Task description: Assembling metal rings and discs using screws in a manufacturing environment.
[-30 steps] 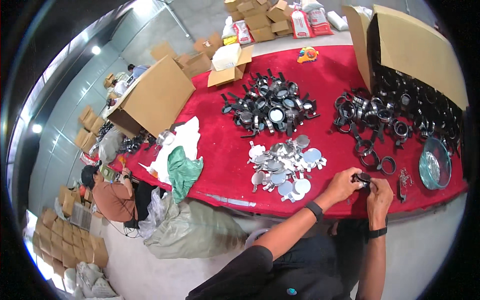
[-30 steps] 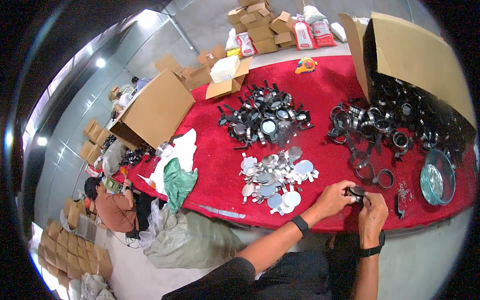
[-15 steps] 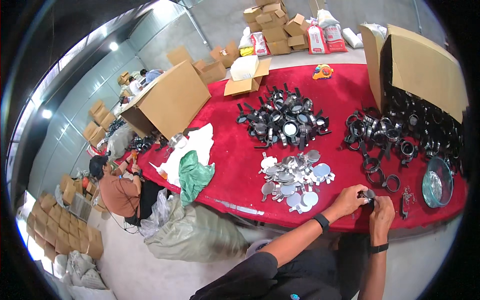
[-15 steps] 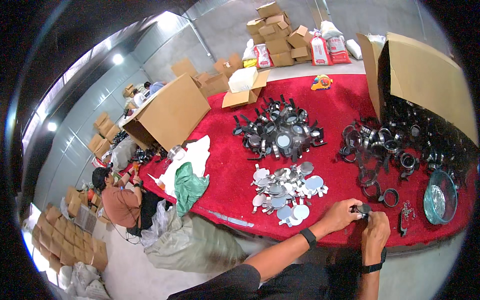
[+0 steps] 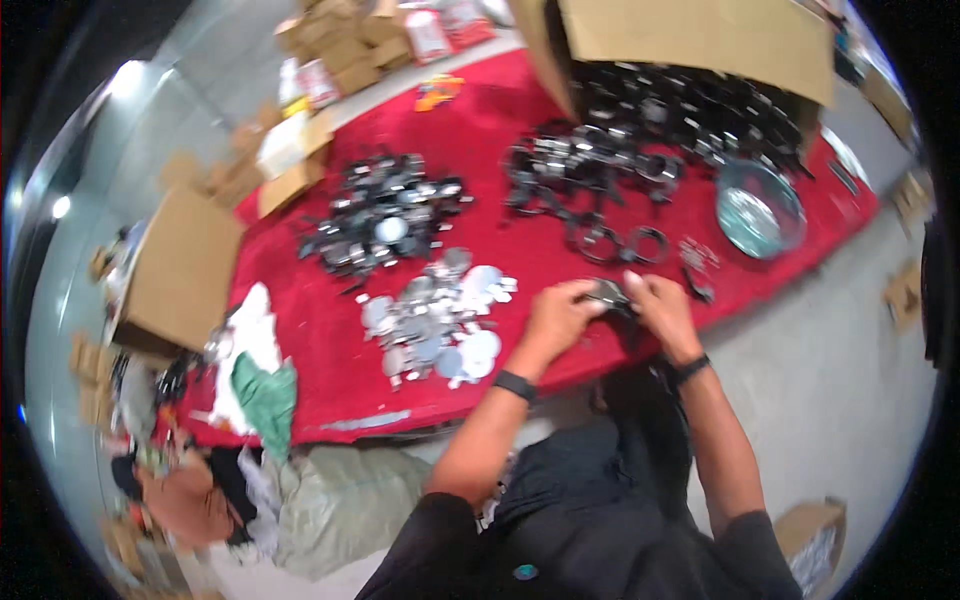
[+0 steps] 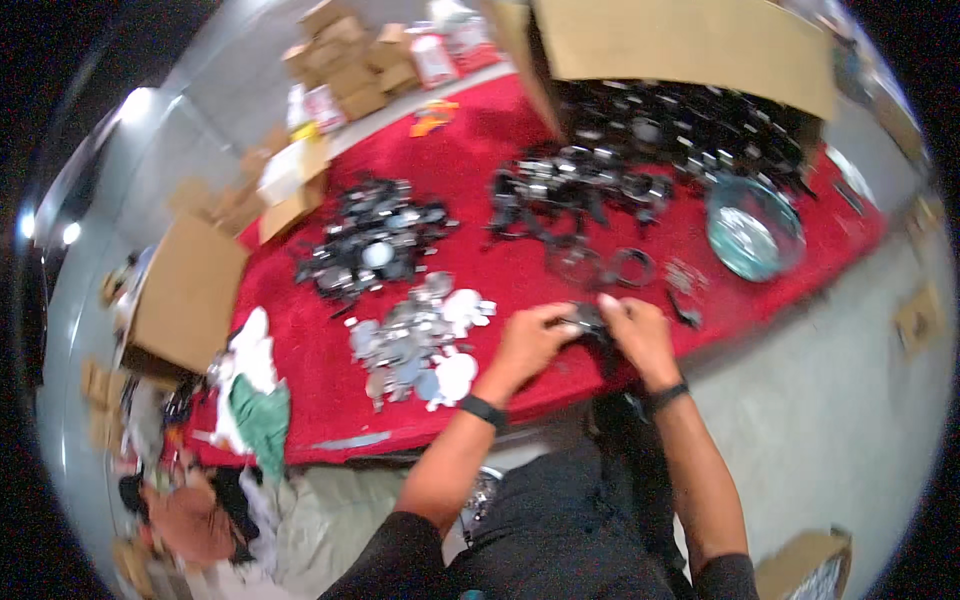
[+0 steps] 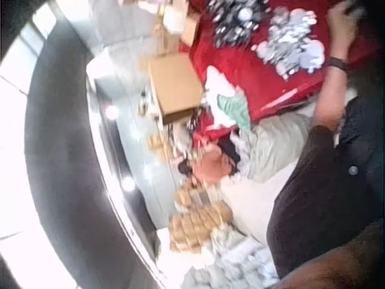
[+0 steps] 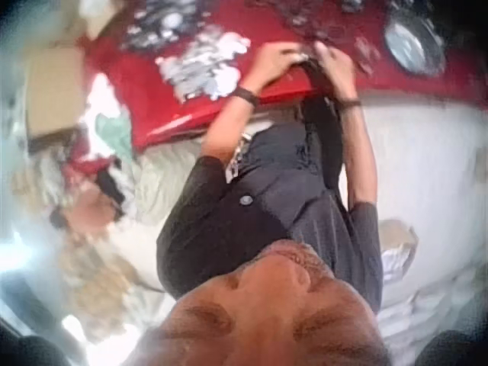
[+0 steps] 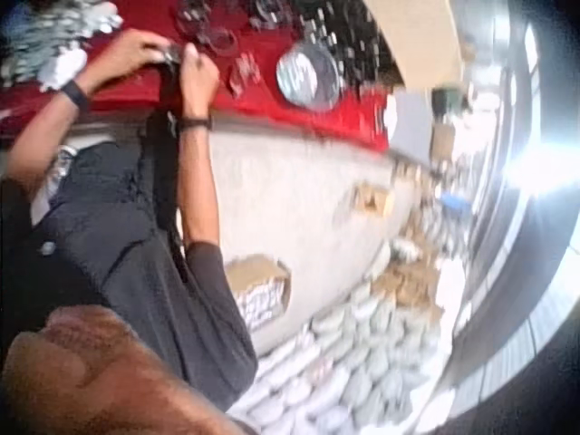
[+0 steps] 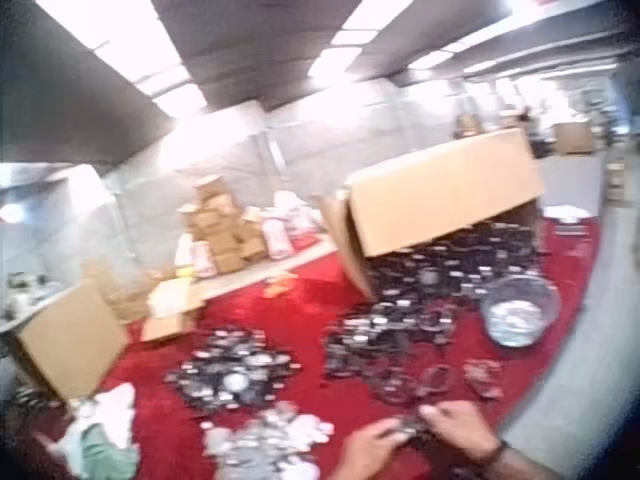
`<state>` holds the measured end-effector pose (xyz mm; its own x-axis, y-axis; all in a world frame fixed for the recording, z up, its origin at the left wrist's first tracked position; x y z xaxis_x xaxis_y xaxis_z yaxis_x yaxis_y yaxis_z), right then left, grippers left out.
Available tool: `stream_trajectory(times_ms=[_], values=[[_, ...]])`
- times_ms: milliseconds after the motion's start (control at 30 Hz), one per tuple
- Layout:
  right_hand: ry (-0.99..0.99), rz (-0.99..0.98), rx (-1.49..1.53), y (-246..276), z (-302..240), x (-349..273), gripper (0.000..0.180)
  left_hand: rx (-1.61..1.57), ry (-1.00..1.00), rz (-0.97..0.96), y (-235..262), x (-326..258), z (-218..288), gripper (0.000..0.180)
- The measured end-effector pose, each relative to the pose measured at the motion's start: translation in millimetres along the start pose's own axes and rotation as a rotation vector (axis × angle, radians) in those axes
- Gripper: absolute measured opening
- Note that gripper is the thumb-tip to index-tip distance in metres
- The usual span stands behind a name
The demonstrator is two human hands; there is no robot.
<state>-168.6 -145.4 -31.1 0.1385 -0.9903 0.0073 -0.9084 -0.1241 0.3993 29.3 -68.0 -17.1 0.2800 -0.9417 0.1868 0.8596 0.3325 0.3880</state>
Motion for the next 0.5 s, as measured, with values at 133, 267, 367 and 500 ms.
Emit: stream_trajectory(times_ms=[133, 267, 367, 500], values=[[-0.353, -0.246, 0.344, -1.3, 16.6, -9.4, 0.033, 0.035, -0.062, -0.043, -13.4, -5.3, 31.0, 0.046], [-0.28, -0.23, 0.585, 0.8, -11.0, -28.6, 0.038, 0.115, -0.257, -0.034, -4.2, -22.4, 64.6, 0.056], [-0.154, -0.089, 0.547, 6.4, -16.6, -34.9, 0.036, -0.327, -0.017, 0.035, -1.2, -29.1, 61.2, 0.062], [-0.089, -0.094, 0.55, 0.3, -35.4, -42.4, 0.037, -0.38, 0.207, 0.024, 4.1, -25.6, 37.5, 0.042]])
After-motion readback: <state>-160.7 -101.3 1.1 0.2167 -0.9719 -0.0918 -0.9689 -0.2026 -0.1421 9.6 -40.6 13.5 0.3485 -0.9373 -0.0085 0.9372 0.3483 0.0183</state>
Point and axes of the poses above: each hand's wrist, its own x-axis towards the middle knuckle, its own y-axis out of the back of the hand, z = x × y, the point moved 8 cm from there along x, towards the middle knuckle, and after that the axes turned 9 degrees about z, right-handed, at the moved point
